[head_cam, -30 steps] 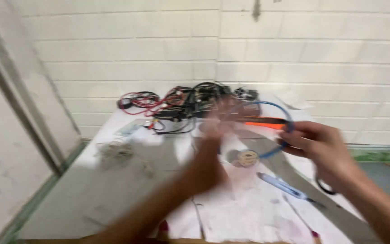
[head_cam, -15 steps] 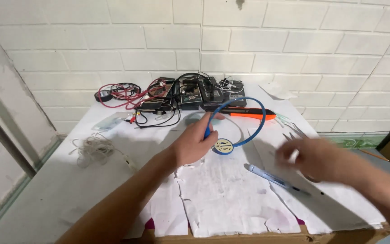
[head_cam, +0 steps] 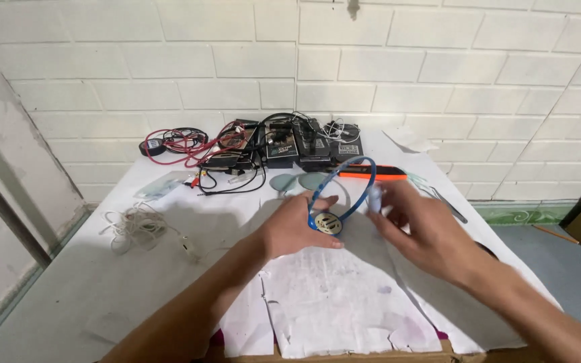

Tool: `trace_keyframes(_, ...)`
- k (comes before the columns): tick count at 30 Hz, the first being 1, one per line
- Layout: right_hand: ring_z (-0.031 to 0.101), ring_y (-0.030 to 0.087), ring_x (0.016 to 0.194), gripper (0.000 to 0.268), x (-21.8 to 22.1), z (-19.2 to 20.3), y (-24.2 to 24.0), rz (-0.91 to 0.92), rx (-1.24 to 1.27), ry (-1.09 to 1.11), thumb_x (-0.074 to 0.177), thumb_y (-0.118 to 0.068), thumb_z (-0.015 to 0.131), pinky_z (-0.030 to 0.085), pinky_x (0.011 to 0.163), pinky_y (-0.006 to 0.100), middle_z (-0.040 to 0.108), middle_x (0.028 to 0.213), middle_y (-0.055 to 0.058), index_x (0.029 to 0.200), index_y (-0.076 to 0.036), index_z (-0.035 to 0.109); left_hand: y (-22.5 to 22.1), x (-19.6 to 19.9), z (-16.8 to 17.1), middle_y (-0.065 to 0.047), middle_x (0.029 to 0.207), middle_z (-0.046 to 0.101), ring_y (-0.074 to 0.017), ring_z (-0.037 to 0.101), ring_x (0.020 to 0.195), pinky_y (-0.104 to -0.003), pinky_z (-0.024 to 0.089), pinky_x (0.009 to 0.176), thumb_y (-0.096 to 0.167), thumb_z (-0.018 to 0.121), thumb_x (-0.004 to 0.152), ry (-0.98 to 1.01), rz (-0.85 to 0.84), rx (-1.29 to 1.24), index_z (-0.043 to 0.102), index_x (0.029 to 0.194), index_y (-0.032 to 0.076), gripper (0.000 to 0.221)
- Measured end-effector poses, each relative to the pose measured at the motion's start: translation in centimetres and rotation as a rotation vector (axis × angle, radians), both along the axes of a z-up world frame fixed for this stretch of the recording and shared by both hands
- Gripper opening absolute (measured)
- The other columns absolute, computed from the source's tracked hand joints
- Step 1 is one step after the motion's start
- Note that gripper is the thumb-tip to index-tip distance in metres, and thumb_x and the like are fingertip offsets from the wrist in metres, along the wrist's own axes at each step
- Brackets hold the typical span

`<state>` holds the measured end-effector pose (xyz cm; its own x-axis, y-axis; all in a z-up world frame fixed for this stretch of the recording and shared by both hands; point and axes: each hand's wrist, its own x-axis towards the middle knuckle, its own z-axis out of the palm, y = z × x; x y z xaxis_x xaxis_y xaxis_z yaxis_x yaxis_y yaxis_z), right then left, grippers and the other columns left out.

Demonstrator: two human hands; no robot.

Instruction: The person repairs a blue headphone set on a workbench. They hold the earpiece and use a small screwdriver-like tool to pry and work on the speaker housing, then handle the headphone wires and cut a wire with scissors.

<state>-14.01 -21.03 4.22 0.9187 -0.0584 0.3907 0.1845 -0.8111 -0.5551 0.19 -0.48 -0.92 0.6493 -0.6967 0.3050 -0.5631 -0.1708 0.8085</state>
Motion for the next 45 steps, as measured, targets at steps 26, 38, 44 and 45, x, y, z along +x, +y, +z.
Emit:
trace_keyframes(26,0.076,0.034,0.075,0.025,3.4,-3.6,1.3,-0.118,0.299,-0.102,0.101,-0.022,0.061,0.062,0.068,0.042,0.075,0.089,0.023,0.116,-0.003,0.065,-0.7,2.3,-1.8,0.002,0.103,0.078,-0.0123,0.066,0.070,-0.030,0.054,0.075,0.036,0.098,0.052,-0.115,0.000,-0.005,0.057,0.147,0.028,0.104)
trace_keyframes(38,0.075,0.032,0.068,0.030,3.7,-4.1,1.2,-0.071,0.129,-0.123,0.097,-0.033,0.067,0.059,0.061,0.040,0.077,0.080,0.019,0.114,-0.009,0.066,-0.1,0.8,-1.0,-0.010,0.118,0.075,-0.0273,0.064,0.113,-0.039,0.047,0.103,0.027,0.095,0.060,-0.007,-0.073,0.010,0.052,0.152,0.021,0.101)
trace_keyframes(44,0.077,0.030,0.066,0.028,4.8,-5.4,0.9,0.032,0.193,-0.172,0.096,-0.034,0.068,0.062,0.061,0.038,0.078,0.074,0.018,0.106,-0.008,0.071,-0.6,0.9,-1.9,-0.011,0.116,0.076,-0.0237,0.068,0.113,-0.037,0.050,0.104,0.018,0.096,0.055,0.037,-0.089,-0.079,0.057,0.148,0.022,0.101)
trace_keyframes(45,0.077,0.029,0.067,0.030,5.0,-5.6,0.9,0.052,0.219,-0.171,0.097,-0.036,0.066,0.063,0.062,0.037,0.077,0.074,0.018,0.107,-0.007,0.070,-0.6,0.6,-1.8,-0.010,0.115,0.077,-0.0239,0.068,0.114,-0.038,0.051,0.105,0.018,0.096,0.054,0.024,-0.072,-0.081,0.058,0.146,0.021,0.100)
